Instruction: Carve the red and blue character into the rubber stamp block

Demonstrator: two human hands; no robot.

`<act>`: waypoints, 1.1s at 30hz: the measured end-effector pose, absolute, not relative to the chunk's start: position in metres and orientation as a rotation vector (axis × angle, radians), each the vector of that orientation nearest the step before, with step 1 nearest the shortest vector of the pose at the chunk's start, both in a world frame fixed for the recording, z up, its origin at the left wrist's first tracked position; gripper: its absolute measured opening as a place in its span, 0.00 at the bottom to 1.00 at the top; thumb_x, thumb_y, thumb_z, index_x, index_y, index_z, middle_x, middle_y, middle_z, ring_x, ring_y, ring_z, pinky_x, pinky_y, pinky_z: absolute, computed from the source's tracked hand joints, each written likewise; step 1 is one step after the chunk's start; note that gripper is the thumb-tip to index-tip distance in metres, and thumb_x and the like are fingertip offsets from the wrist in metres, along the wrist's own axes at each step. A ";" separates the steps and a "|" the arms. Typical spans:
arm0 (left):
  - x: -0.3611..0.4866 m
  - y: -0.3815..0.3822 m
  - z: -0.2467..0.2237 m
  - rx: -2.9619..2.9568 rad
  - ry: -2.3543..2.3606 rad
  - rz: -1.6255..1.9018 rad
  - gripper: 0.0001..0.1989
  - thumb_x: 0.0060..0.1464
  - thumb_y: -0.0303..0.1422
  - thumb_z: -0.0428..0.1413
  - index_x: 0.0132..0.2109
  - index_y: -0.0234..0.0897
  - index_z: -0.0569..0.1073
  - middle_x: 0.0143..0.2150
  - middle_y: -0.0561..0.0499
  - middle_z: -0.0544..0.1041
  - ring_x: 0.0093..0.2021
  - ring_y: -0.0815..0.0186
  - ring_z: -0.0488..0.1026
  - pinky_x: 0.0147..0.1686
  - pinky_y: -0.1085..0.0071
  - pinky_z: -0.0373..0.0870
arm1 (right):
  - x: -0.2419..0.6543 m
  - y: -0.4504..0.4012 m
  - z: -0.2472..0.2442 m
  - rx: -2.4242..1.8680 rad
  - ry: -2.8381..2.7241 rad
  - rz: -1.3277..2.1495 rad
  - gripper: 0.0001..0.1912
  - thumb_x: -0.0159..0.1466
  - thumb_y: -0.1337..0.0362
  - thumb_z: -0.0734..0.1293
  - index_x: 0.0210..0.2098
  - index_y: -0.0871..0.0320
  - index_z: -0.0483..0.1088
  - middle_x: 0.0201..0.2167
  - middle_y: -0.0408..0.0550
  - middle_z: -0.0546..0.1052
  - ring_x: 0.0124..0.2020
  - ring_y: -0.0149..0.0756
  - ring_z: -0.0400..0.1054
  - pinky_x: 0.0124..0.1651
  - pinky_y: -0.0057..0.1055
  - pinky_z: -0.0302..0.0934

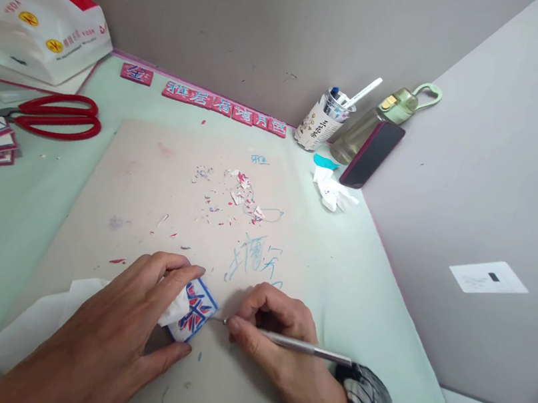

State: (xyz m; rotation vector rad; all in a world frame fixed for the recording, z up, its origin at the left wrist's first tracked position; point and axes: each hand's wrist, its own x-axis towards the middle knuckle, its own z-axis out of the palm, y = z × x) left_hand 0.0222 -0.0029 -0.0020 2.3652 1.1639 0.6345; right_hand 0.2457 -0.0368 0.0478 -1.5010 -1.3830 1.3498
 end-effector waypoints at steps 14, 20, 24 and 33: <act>0.021 -0.001 -0.003 2.368 1.133 0.608 0.29 0.55 0.35 0.56 0.64 0.51 0.63 0.57 0.48 0.71 0.56 0.52 0.73 0.50 0.57 0.79 | 0.247 -0.036 0.043 -1.489 -1.734 1.007 0.12 0.66 0.67 0.66 0.26 0.54 0.62 0.27 0.41 0.71 0.28 0.31 0.62 0.33 0.30 0.56; 0.020 -0.001 -0.004 2.381 1.136 0.603 0.29 0.57 0.36 0.56 0.65 0.50 0.63 0.58 0.47 0.70 0.57 0.52 0.73 0.50 0.58 0.77 | 0.245 -0.035 0.044 -1.499 -1.707 1.014 0.12 0.66 0.67 0.66 0.26 0.54 0.62 0.25 0.39 0.68 0.27 0.31 0.60 0.33 0.30 0.56; 0.020 -0.001 -0.003 2.374 1.139 0.603 0.28 0.56 0.35 0.56 0.64 0.50 0.63 0.58 0.47 0.70 0.57 0.52 0.73 0.50 0.58 0.77 | 0.245 -0.036 0.044 -1.457 -1.716 1.026 0.12 0.66 0.66 0.67 0.27 0.54 0.63 0.25 0.39 0.69 0.28 0.31 0.61 0.35 0.30 0.56; 0.021 -0.002 -0.003 2.393 1.147 0.622 0.27 0.56 0.34 0.54 0.63 0.49 0.63 0.57 0.48 0.70 0.56 0.53 0.73 0.49 0.58 0.77 | 0.252 -0.036 0.044 -1.334 -1.859 0.971 0.12 0.66 0.69 0.70 0.29 0.54 0.65 0.29 0.43 0.74 0.34 0.34 0.65 0.39 0.32 0.58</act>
